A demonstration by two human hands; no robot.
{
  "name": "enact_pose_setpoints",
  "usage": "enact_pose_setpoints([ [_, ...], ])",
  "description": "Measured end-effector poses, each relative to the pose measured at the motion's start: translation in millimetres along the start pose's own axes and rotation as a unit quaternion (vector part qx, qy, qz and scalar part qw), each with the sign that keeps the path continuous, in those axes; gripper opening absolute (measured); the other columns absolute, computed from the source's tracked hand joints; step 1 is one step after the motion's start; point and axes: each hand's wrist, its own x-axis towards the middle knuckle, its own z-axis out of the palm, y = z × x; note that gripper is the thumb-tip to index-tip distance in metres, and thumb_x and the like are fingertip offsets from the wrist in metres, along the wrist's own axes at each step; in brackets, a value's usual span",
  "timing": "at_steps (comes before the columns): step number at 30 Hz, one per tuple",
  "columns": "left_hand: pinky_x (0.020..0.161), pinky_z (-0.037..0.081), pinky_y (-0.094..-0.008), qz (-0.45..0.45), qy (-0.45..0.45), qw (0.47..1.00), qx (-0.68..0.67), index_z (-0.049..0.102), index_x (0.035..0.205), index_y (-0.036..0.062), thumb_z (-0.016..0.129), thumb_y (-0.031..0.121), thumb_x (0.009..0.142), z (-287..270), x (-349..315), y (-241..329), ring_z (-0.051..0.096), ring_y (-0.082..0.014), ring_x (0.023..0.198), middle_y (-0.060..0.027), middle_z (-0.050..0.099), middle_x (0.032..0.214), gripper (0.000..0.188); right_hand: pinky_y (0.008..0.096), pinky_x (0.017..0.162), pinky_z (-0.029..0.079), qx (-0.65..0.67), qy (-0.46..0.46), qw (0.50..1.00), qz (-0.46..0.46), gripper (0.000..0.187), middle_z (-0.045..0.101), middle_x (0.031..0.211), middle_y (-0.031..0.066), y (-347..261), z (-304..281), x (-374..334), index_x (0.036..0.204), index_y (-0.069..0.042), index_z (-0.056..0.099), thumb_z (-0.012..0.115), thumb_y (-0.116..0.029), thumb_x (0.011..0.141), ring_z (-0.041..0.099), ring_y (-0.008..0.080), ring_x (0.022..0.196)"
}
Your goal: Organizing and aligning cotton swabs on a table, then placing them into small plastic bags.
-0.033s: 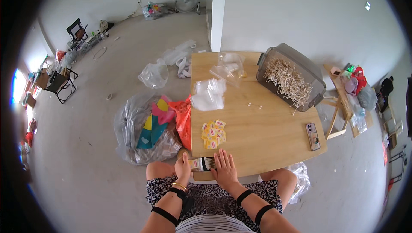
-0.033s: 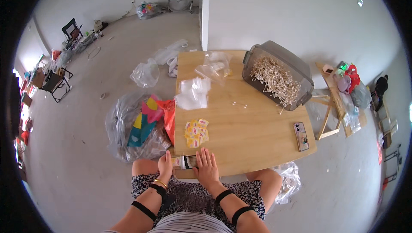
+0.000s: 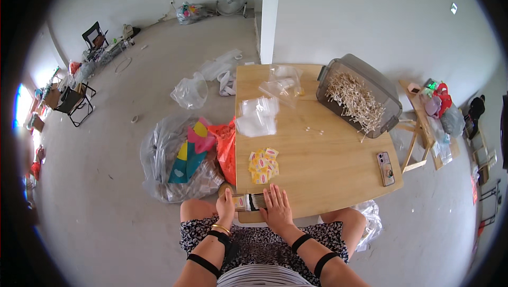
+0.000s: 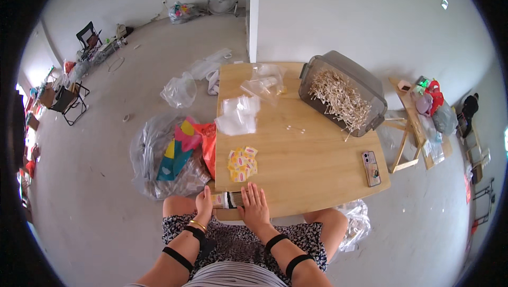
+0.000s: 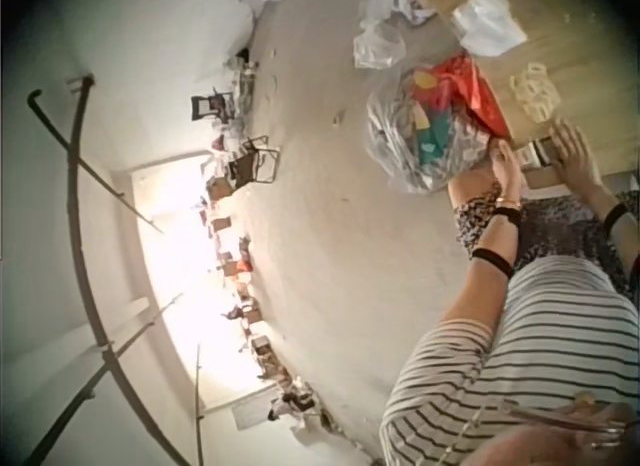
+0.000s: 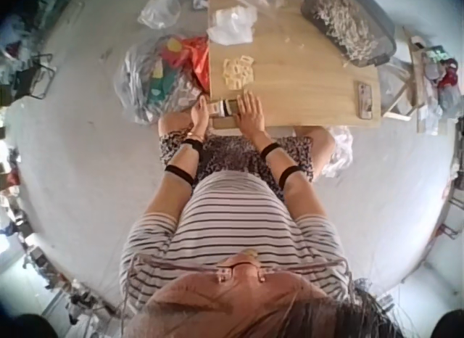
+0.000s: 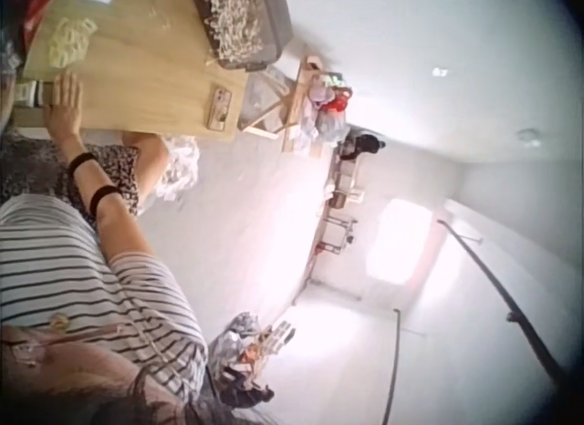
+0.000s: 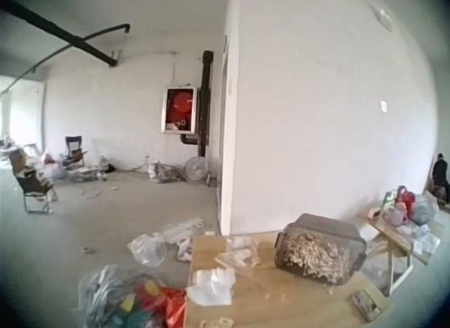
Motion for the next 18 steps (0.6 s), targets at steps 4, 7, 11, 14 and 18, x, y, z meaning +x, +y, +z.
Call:
enact_pose_setpoints([
  [4, 0.069, 0.048, -0.0437, -0.12, -0.031, 0.983, -0.137, 0.061, 0.085, -0.0056, 0.048, 0.054, 0.102, 13, 9, -16, 0.063, -0.0295, 0.07, -0.0138, 0.064, 0.073, 0.064, 0.0505, 0.125, 0.013, 0.012, 0.005, 1.0, -0.003, 0.074, 0.022, 0.165, 0.0201, -6, 4, 0, 0.158, -0.004, 0.027, 0.05, -0.044, 0.1, 0.016, 0.0329, 0.155],
  [7, 0.068, 0.048, -0.0415, -0.165, -0.047, 0.965, -0.2, 0.064, 0.09, -0.0073, 0.048, 0.056, 0.102, 14, 9, -19, 0.059, -0.0231, 0.069, -0.0111, 0.062, 0.072, 0.066, 0.0509, 0.125, 0.012, 0.041, 0.005, 0.999, 0.0, 0.079, 0.023, 0.164, 0.0206, -15, 7, 5, 0.157, -0.002, 0.027, 0.052, -0.048, 0.098, 0.016, 0.0331, 0.155],
  [11, 0.069, 0.049, -0.0435, -0.063, 0.003, 0.988, -0.141, 0.065, 0.087, -0.0069, 0.043, 0.058, 0.103, 18, -4, 4, 0.064, -0.0328, 0.073, -0.0205, 0.067, 0.077, 0.07, 0.0513, 0.125, 0.011, 0.057, -0.025, 0.998, -0.008, 0.089, 0.021, 0.164, 0.0224, -33, 11, 11, 0.157, 0.001, 0.026, 0.053, -0.057, 0.095, 0.014, 0.0346, 0.155],
  [14, 0.07, 0.048, -0.0471, -0.015, 0.019, 1.0, -0.014, 0.064, 0.085, -0.0064, 0.037, 0.059, 0.104, -1, -1, 7, 0.066, -0.0407, 0.078, -0.0259, 0.067, 0.08, 0.073, 0.0512, 0.125, 0.011, 0.099, 0.004, 0.995, -0.005, 0.094, 0.02, 0.164, 0.0228, -39, 10, 11, 0.156, 0.003, 0.025, 0.055, -0.06, 0.093, 0.014, 0.035, 0.155],
  [18, 0.073, 0.048, -0.0516, 0.003, -0.006, 0.999, 0.052, 0.066, 0.086, -0.0047, 0.033, 0.059, 0.104, -28, 0, 27, 0.065, -0.0464, 0.083, -0.0278, 0.067, 0.083, 0.073, 0.0504, 0.125, 0.012, 0.052, -0.016, 0.998, 0.025, 0.096, 0.021, 0.164, 0.0223, -10, 0, 6, 0.156, 0.004, 0.024, 0.056, -0.06, 0.092, 0.015, 0.033, 0.155],
])
